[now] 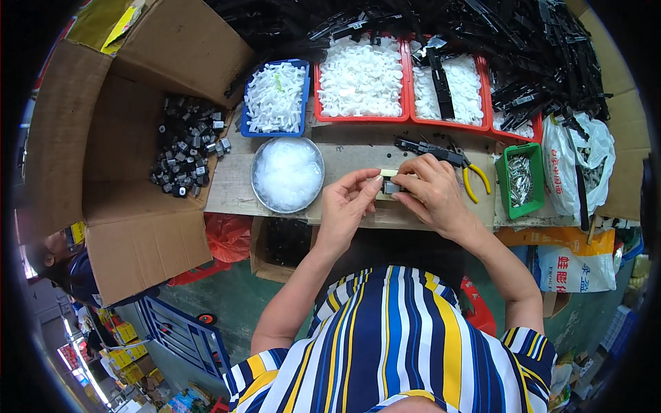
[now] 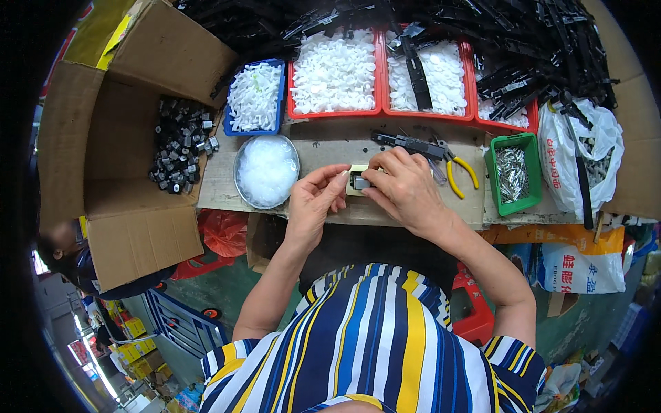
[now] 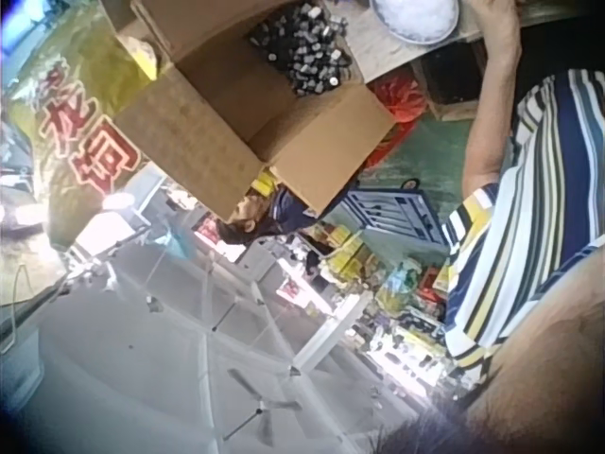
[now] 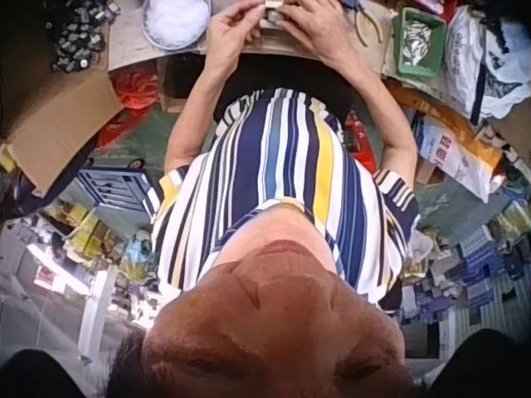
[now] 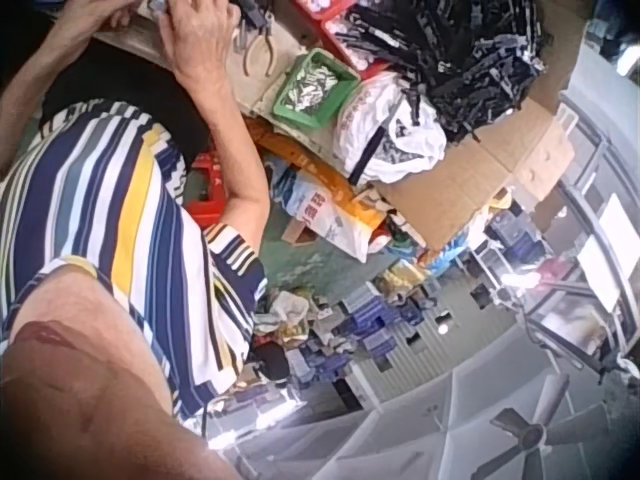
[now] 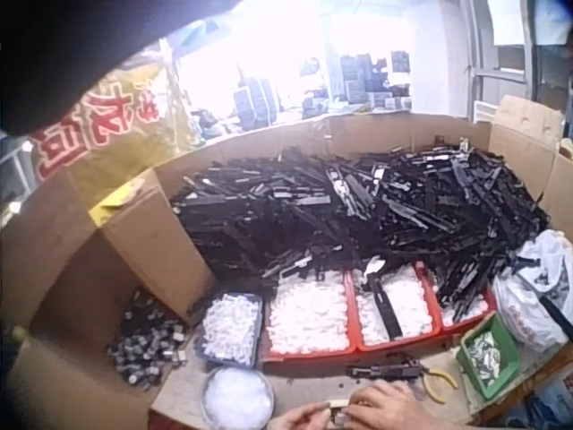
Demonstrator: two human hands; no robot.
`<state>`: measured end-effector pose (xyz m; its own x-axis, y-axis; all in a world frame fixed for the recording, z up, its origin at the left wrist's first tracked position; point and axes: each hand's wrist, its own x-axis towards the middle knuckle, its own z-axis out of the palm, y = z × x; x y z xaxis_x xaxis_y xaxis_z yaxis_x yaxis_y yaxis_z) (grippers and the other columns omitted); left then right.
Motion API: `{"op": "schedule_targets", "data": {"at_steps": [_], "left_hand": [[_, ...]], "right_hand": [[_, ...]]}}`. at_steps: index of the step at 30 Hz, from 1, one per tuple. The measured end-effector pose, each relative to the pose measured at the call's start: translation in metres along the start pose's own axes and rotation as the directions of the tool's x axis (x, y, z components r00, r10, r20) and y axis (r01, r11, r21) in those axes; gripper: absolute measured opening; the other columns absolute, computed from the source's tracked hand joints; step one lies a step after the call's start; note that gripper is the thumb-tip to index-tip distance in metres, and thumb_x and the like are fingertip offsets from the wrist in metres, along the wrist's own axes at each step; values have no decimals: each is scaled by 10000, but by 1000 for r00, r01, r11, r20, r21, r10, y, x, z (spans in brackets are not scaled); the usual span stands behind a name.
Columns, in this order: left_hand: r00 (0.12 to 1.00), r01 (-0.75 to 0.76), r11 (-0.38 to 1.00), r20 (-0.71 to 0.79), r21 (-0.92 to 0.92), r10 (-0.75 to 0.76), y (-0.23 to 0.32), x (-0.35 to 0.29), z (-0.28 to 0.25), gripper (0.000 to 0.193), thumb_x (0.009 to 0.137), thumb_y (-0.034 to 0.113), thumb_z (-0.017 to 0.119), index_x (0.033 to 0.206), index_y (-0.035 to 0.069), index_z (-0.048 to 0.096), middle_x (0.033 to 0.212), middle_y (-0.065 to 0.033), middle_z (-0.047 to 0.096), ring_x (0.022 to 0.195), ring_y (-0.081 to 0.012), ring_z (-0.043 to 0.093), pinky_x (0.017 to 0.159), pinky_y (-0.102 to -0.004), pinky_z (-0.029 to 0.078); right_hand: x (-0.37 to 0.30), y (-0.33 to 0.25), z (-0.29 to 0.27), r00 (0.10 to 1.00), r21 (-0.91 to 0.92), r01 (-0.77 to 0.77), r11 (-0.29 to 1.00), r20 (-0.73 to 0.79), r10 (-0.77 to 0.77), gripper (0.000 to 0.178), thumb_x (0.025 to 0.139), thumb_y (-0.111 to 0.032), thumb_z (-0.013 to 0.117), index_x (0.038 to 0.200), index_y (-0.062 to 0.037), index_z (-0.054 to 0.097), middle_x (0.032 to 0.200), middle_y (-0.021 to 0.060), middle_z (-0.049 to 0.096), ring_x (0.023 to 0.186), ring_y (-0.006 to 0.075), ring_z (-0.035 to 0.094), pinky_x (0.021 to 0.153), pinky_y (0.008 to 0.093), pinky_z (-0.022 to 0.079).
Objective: The person assembles small lock mechanisms at a workbench. They pick up lock bodies, pins, and white plastic components, insert them into a wooden jig, and use pliers and a hammer to secure the parts. The process is repeated for multiple units, with finished locks placed into a cardboard box.
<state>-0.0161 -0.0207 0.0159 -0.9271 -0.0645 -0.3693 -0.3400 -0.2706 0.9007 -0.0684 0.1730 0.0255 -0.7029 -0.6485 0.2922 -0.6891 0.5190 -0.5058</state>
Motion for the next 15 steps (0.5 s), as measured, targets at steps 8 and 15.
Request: {"op": "schedule_targets", "data": {"at_steps": [8, 15], "left_hand": [[999, -52, 999, -1, 12, 52, -34, 19, -1, 222, 919, 106, 746, 1109, -3, 707, 704, 67, 567, 553, 4, 442, 475, -164, 316], [991, -131, 985, 3, 111, 132, -36, 22, 3, 155, 937, 118, 731, 1041, 6, 706, 653, 72, 536, 510, 7, 419, 448, -178, 298]], "right_hand": [[4, 5, 10, 999, -99, 22, 995, 45, -18, 208, 816, -173, 755, 980, -64, 690, 1031, 46, 610, 1039, 231, 568, 860, 401, 401], [-1, 6, 13, 1000, -88, -1, 996, 23, 3, 227, 815, -178, 758, 997, -65, 683, 1033, 40, 610, 1068, 226, 567, 896, 407, 406]]}}
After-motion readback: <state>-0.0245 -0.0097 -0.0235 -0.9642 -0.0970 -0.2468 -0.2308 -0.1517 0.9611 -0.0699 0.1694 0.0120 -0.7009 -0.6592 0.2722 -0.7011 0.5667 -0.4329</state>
